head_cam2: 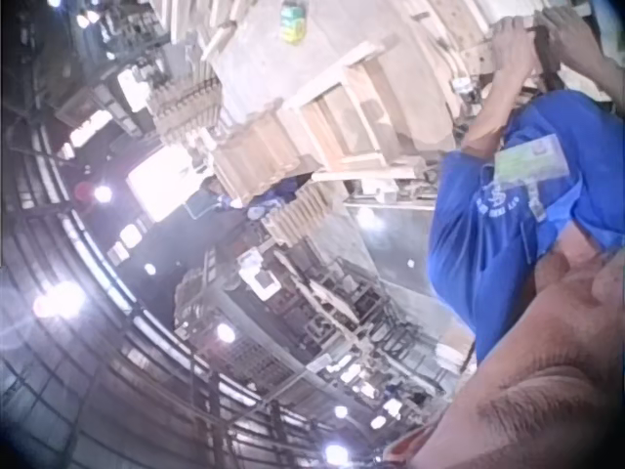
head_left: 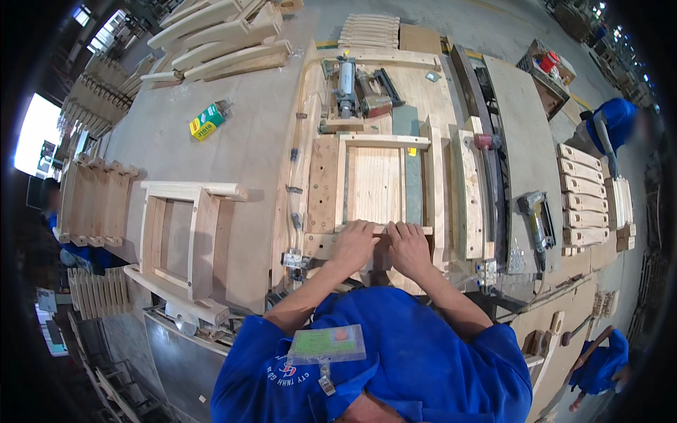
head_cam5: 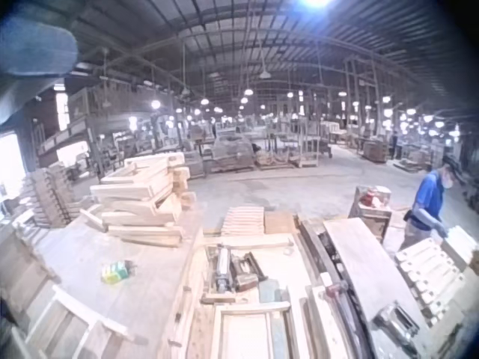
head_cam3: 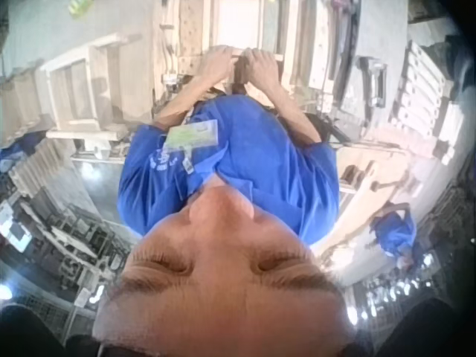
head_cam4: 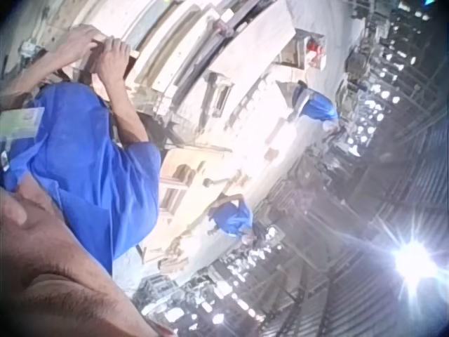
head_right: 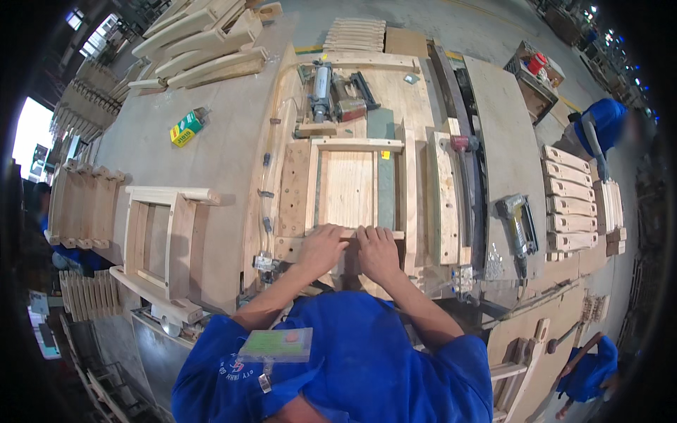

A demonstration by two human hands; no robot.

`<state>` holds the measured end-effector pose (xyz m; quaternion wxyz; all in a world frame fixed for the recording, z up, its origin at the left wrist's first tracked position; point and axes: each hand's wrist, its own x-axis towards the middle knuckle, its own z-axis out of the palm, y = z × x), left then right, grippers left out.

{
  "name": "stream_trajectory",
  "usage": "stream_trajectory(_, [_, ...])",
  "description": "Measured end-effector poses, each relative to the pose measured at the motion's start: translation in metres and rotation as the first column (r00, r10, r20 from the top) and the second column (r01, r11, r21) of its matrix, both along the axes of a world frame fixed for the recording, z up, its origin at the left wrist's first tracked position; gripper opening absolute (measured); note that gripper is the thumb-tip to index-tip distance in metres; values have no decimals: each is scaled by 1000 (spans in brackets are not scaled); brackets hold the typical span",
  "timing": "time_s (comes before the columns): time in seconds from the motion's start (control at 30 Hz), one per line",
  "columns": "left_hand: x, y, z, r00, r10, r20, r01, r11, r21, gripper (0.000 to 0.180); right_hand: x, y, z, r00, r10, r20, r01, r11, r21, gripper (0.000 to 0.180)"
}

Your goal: The person assembles wooden chair frames on a workbench. They place wooden slats into a jig, use a pneumatic nail gun to fasten joints, and repeatedly flip and reposition the frames to access different sides. Completed frames are moved aside while new pieces are brought into the jig for assembly.

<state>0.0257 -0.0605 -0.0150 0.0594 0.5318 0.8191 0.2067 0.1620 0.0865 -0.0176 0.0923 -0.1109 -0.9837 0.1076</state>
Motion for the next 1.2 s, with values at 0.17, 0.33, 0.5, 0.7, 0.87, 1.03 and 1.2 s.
stream_trajectory(0.17, [-37, -82, 40, 968, 18, -250, 17, 991, 136, 37, 3, -5, 4, 1000, -8, 10, 9, 1000, -22, 56])
stream_trajectory(0.33, [-32, -62, 49, 986, 29, -163, 19, 958, 287, 33, 4, -8, 4, 997, -23, 70, 24, 1000, -20, 64])
stream_trajectory(0.5, [-6, 4, 32, 994, -106, 3, 96, 914, 395, 28, 35, -7, 26, 992, -120, -27, 110, 963, -245, 61])
stream_trajectory(0.7, [-3, 44, -13, 967, -73, 245, -20, 934, 356, 24, 174, 31, 71, 716, -671, -194, 649, 741, -172, 59])
stream_trajectory(0.87, [-6, 78, -28, 960, -57, 275, -35, 947, 318, 20, 224, 38, 30, 622, -748, -230, 771, 636, 14, 60])
stream_trajectory(1.03, [-9, 83, -42, 956, 40, 290, -96, 979, 182, 22, 174, 64, 56, 733, -666, -141, 680, 721, 134, 61])
stream_trajectory(1.2, [-10, 81, -37, 940, 86, 330, -143, 978, 153, 22, 155, 90, 68, 689, -681, -249, 702, 712, -5, 57])
